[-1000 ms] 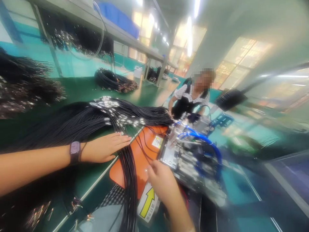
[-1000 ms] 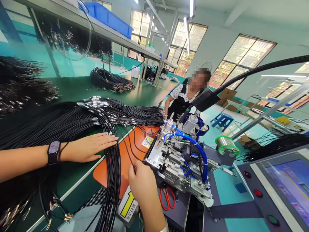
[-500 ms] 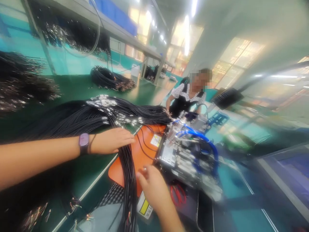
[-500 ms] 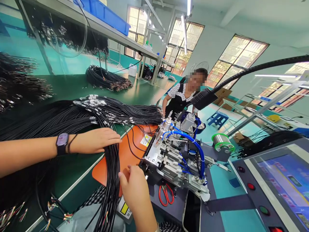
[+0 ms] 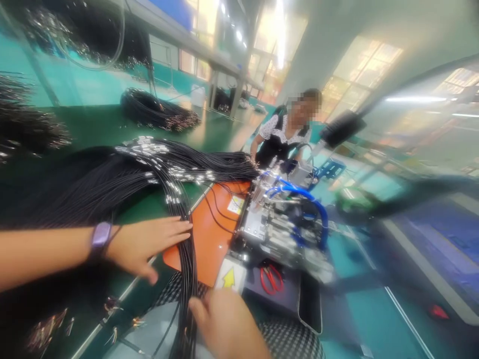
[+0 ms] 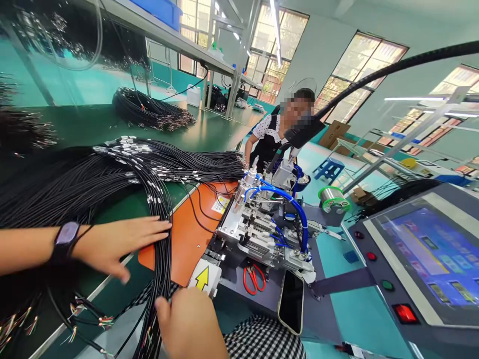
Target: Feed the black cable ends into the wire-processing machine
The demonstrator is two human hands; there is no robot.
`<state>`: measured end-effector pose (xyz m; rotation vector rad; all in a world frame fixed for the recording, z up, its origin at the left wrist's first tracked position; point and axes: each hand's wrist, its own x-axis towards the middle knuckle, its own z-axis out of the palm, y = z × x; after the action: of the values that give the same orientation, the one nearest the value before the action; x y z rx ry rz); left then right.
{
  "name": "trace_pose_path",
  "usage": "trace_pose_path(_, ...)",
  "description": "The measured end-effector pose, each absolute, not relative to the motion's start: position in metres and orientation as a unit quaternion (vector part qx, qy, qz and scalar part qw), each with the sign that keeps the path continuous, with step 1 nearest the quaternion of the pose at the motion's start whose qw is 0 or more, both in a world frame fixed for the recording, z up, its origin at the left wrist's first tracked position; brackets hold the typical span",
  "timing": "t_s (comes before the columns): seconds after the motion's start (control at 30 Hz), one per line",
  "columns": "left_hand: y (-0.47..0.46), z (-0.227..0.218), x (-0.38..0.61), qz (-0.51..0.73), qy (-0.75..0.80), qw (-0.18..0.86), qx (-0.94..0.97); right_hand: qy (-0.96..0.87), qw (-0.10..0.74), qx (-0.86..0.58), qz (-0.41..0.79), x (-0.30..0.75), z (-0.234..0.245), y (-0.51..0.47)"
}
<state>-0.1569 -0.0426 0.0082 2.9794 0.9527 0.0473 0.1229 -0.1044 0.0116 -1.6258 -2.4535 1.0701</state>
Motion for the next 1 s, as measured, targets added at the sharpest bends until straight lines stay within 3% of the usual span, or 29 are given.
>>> trace_pose_path(0.07,-0.061,-0.007,-0.151,0.041,0.333,-0.001,0.942,-0.754,-0.054,-0.54,0.371,0.134,0.008,-0.112)
trace_pose_path(0.1,-0.067,-0.013,-0.145,0.048,0.36,-0.014,0.932,-0.738,-0.029,-0.54,0.403,0.137,0.002,-0.115)
trace_pose_path(0.23,-0.076,-0.019,-0.111,0.082,0.368,-0.051,0.925,-0.591,0.203,-0.461,0.63,0.118,-0.03,-0.126)
trace_pose_path(0.3,-0.077,-0.013,-0.099,0.11,0.298,-0.068,0.946,-0.44,0.268,-0.439,0.736,0.099,-0.042,-0.129)
trace_pose_path(0.4,-0.074,0.003,-0.097,0.137,0.22,-0.077,0.963,-0.32,0.301,-0.357,0.824,0.082,-0.04,-0.124)
trace_pose_path(0.63,-0.013,0.019,-0.115,0.128,0.38,-0.096,0.911,-0.288,0.321,-0.328,0.841,0.108,0.004,-0.083)
trace_pose_path(0.77,0.025,0.01,-0.113,0.124,0.375,-0.119,0.911,-0.287,0.327,-0.305,0.847,0.116,0.002,-0.074)
trace_pose_path(1.0,0.026,0.006,-0.109,0.164,0.342,-0.104,0.919,-0.262,0.277,-0.405,0.831,0.119,-0.007,-0.061)
